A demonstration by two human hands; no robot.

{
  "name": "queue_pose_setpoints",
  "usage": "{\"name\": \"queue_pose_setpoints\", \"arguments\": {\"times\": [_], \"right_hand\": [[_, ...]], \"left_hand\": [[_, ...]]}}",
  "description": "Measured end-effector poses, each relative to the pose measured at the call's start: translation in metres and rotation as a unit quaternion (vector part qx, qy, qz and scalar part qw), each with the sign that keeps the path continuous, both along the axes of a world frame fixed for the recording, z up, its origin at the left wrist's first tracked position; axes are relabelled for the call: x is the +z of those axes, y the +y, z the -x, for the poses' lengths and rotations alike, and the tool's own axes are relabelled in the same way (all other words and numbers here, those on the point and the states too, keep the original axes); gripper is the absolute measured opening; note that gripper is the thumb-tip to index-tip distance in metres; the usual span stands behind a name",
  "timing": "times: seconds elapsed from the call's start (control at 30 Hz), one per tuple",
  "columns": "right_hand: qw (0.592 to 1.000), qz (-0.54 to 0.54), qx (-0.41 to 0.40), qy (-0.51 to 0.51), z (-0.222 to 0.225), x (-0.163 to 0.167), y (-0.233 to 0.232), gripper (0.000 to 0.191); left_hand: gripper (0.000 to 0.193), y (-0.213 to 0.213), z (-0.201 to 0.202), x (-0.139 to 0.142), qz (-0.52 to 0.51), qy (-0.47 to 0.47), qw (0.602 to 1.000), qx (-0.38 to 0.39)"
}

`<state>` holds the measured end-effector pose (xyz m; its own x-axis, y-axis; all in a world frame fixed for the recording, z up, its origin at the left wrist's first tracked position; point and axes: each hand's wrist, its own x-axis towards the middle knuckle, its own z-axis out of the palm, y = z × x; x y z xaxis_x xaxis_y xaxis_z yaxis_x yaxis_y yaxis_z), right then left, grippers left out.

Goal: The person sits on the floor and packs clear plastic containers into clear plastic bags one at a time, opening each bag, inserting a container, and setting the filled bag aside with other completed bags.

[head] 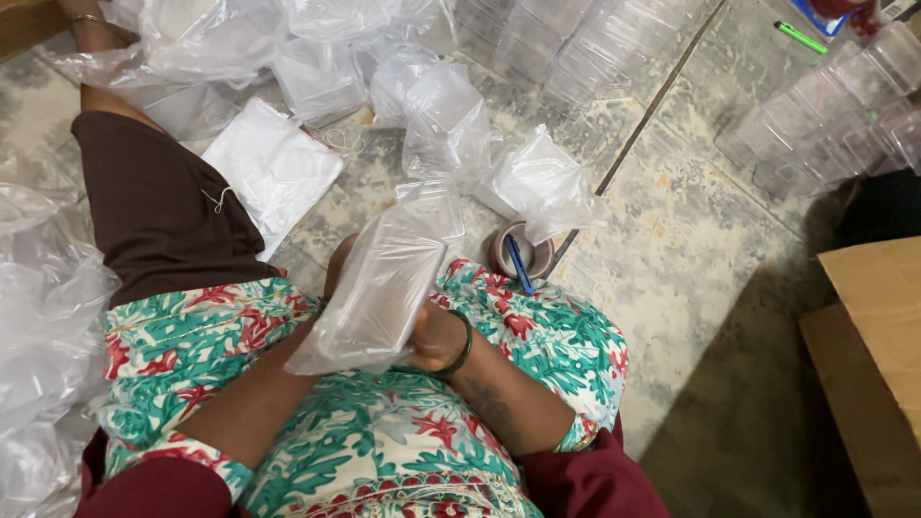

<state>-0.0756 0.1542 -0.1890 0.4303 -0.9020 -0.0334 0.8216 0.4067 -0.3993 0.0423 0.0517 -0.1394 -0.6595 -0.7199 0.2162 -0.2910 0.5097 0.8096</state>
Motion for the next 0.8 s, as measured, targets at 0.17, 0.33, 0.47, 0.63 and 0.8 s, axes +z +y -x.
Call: {"name": "queue_pose_setpoints", "arguments": {"times": [0.17, 0.33, 0.47, 0.63, 0.8], "right_hand": [[0.992, 0.029, -0.073, 0.097, 0.052, 0.001, -0.008, 0.078], [0.702, -0.104, -0.453, 0.54, 0.209, 0.032, -0.029, 0.046], [0.638, -0.235, -0.523, 0.515, 0.276, 0.017, -0.044, 0.077], [0.613, -0.276, -0.508, 0.538, 0.284, -0.021, -0.069, 0.07], [0.667, -0.213, -0.508, 0.502, 0.286, -0.018, -0.065, 0.072]], "left_hand": [[0.023, -0.012, -0.002, 0.009, 0.038, -0.013, 0.999, 0.025], [0.025, -0.052, -0.043, -0.002, 0.059, -0.092, 0.981, 0.159], [0.02, -0.089, -0.083, -0.024, 0.123, -0.165, 0.951, 0.231], [0.023, -0.14, -0.095, -0.049, 0.077, -0.251, 0.928, 0.263], [0.031, -0.176, -0.089, -0.062, 0.083, -0.312, 0.916, 0.237]]}}
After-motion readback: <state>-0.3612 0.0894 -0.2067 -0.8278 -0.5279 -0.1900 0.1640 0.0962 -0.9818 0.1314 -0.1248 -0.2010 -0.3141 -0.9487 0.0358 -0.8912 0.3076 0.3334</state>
